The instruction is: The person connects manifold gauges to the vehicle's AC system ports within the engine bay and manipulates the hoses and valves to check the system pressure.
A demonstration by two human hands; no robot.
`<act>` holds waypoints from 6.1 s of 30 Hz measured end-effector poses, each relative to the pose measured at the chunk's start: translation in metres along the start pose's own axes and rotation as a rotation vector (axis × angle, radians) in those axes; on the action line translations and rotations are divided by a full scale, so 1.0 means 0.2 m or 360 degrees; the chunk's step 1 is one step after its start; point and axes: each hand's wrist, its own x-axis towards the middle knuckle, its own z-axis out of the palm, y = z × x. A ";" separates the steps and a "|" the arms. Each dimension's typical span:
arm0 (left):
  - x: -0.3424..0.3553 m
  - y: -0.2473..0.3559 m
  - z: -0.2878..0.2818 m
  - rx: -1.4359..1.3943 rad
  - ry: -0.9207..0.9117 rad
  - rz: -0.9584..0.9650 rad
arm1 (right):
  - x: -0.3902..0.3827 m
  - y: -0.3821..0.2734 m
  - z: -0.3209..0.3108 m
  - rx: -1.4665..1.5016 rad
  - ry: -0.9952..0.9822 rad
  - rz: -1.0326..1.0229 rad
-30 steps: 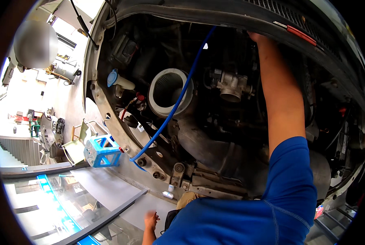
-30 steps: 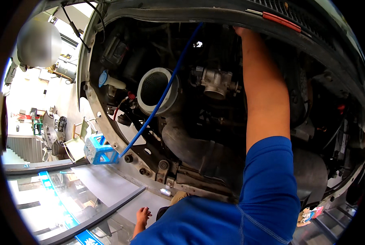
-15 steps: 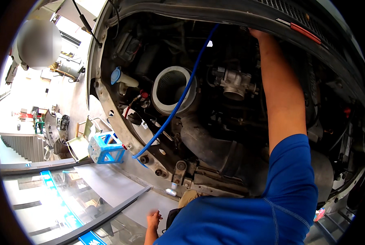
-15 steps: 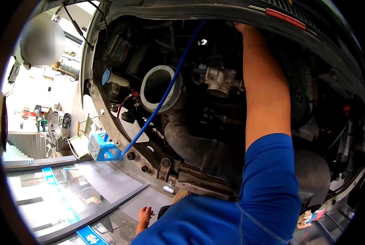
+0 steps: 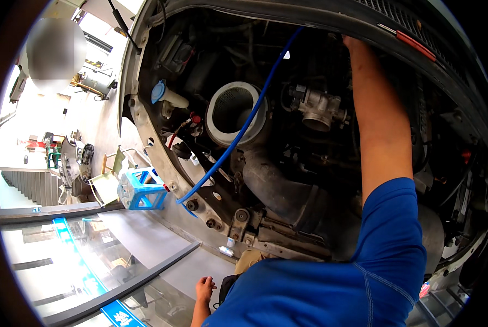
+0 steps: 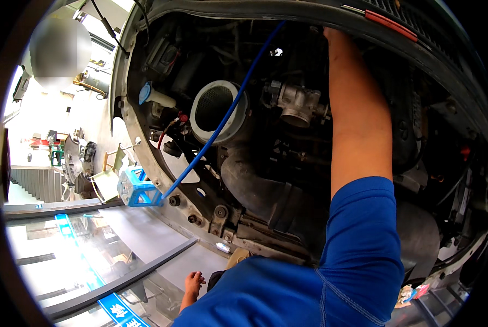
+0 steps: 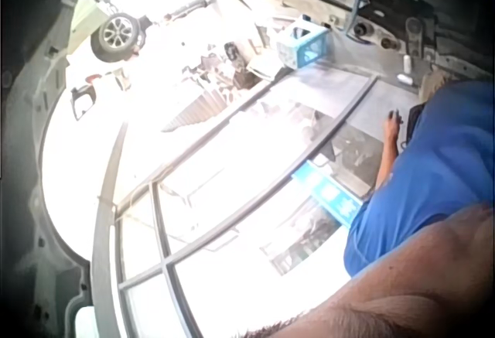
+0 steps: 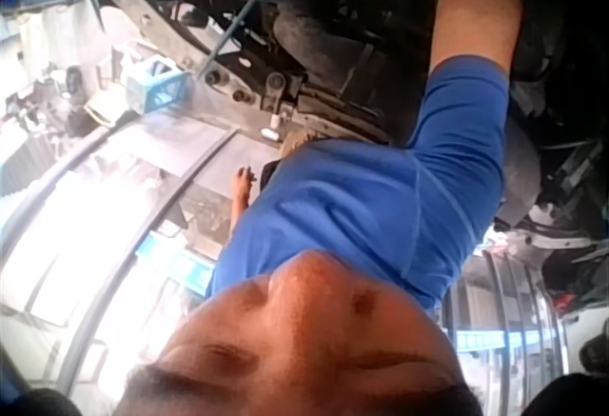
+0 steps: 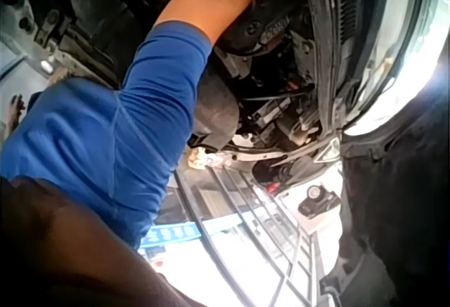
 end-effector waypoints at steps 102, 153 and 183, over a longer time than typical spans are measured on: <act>-0.09 3.81 2.00 0.1109 -0.0602 0.2970 | -0.07 0.02 0.01 -0.1023 0.0638 -0.0444; -0.14 3.58 1.95 0.0653 -0.1313 0.2473 | 0.15 0.08 0.37 -0.4723 -0.0316 -0.0498; -0.24 3.60 1.89 0.0229 -0.1646 0.2074 | 0.36 0.04 -0.25 -0.2074 0.0225 -0.0272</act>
